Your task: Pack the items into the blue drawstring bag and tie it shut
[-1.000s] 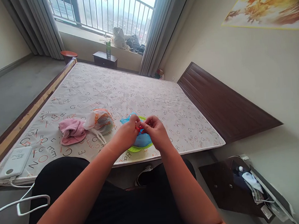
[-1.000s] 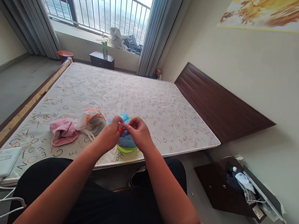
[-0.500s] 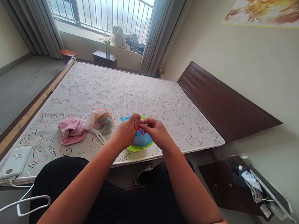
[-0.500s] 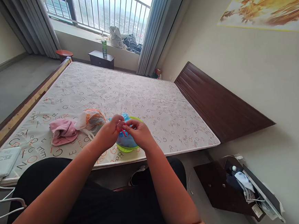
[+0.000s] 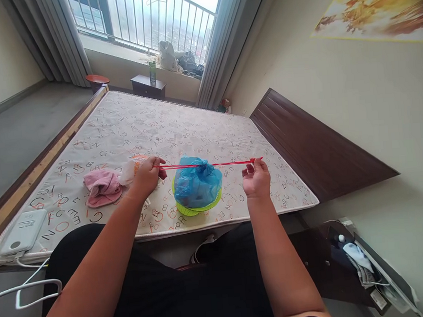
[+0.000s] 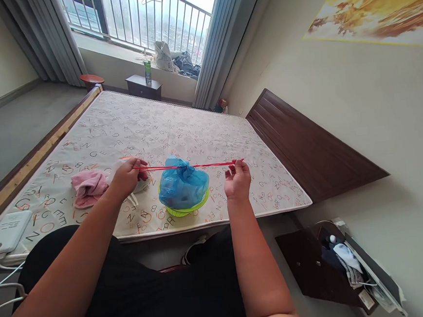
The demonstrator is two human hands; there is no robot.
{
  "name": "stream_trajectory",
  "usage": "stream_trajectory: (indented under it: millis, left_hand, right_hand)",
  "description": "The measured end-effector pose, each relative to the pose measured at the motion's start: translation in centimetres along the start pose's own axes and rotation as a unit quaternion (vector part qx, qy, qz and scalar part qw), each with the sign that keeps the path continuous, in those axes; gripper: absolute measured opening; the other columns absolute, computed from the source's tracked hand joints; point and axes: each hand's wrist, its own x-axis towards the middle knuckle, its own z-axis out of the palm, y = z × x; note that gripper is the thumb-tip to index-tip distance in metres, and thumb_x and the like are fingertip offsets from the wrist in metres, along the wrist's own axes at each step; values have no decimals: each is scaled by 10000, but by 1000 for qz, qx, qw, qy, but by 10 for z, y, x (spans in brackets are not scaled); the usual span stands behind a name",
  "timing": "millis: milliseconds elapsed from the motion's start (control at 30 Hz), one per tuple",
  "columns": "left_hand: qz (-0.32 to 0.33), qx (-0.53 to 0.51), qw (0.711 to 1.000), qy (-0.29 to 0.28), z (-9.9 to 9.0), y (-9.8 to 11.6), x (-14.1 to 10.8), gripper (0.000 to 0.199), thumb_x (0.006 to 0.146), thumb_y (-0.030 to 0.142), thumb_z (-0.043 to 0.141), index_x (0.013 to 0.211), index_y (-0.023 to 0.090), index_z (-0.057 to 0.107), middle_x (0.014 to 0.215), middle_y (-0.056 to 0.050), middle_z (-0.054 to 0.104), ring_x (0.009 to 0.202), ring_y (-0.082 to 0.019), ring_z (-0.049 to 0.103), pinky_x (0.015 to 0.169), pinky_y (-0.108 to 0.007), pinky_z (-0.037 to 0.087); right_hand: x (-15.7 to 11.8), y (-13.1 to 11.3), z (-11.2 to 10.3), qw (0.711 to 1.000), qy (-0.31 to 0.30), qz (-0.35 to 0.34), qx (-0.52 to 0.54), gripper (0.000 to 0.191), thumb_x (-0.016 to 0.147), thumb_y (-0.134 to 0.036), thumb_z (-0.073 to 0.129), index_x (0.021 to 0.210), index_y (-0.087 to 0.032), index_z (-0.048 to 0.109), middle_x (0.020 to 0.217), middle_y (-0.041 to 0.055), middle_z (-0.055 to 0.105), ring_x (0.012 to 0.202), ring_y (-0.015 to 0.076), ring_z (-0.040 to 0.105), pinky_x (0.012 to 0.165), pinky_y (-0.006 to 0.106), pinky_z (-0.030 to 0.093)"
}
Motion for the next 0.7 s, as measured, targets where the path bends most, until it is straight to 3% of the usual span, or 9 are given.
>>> stream_trajectory:
  millis: [100,200,267,333,433,500,567,633,700]
  left_hand:
    - [-52,-74,996,-1,6,4,-2,252,950,390,531,968,152,610,616,-20,618,550,-156,596,567,-266,445]
    - [-99,-141,984,-44,9,13,-7,309,920,434,593,1032,147,620,703,-51,681,607,-166,657,593,-268,480]
    - [-93,-172,978,-79,14,20,-13,355,893,468,634,1051,150,631,774,-71,714,667,-174,686,625,-272,497]
    - [-77,-195,971,-116,24,28,-22,378,861,490,665,1029,153,639,825,-84,729,711,-183,697,654,-283,507]
    - [-50,-193,961,-190,48,39,-39,351,850,479,660,988,157,648,851,-86,727,791,-205,703,720,-317,525]
    - [-3,-163,963,-214,62,41,-49,329,875,441,632,1050,163,652,880,-84,721,884,-220,702,801,-349,535]
    - [61,-108,973,-197,71,36,-55,435,884,390,643,1263,179,606,974,-84,715,972,-227,689,887,-380,532]
    - [124,-31,982,-139,73,25,-54,721,850,349,714,1503,217,438,1146,-101,691,1103,-246,659,996,-426,505]
    - [171,46,982,-61,69,13,-49,983,792,333,797,1616,249,268,1357,-140,611,1294,-295,569,1124,-497,422]
  right_hand:
    - [-12,5,-1,999,-53,1,-1,377,782,-566,733,951,-268,575,1108,-4,706,918,140,659,781,285,501]
    - [-32,22,4,981,-186,42,-31,511,795,-585,741,1209,-324,596,1357,29,641,1066,158,661,852,301,526]
    - [-46,43,11,955,-266,65,-111,716,698,-502,851,1333,-337,565,1412,51,609,1084,175,659,881,318,535]
    - [-56,69,22,923,-306,47,-229,771,571,-368,933,1274,-297,626,1306,50,665,1070,201,652,923,337,525]
    - [-61,98,43,856,-352,-3,-378,364,617,-274,874,946,-241,719,958,17,728,961,233,652,905,346,500]
    - [-54,101,58,826,-360,-19,-434,116,719,-284,763,736,-214,672,735,7,676,809,215,630,808,328,492]
    - [-41,90,73,833,-321,-40,-449,187,791,-310,648,646,-202,604,623,0,608,710,186,582,715,302,474]
    - [-24,70,88,868,-272,-57,-410,200,813,-318,582,653,-199,577,596,-11,570,664,165,548,650,284,467]
    - [-11,45,104,906,-259,-48,-332,143,793,-305,586,698,-198,583,608,-23,557,629,150,539,606,276,481]
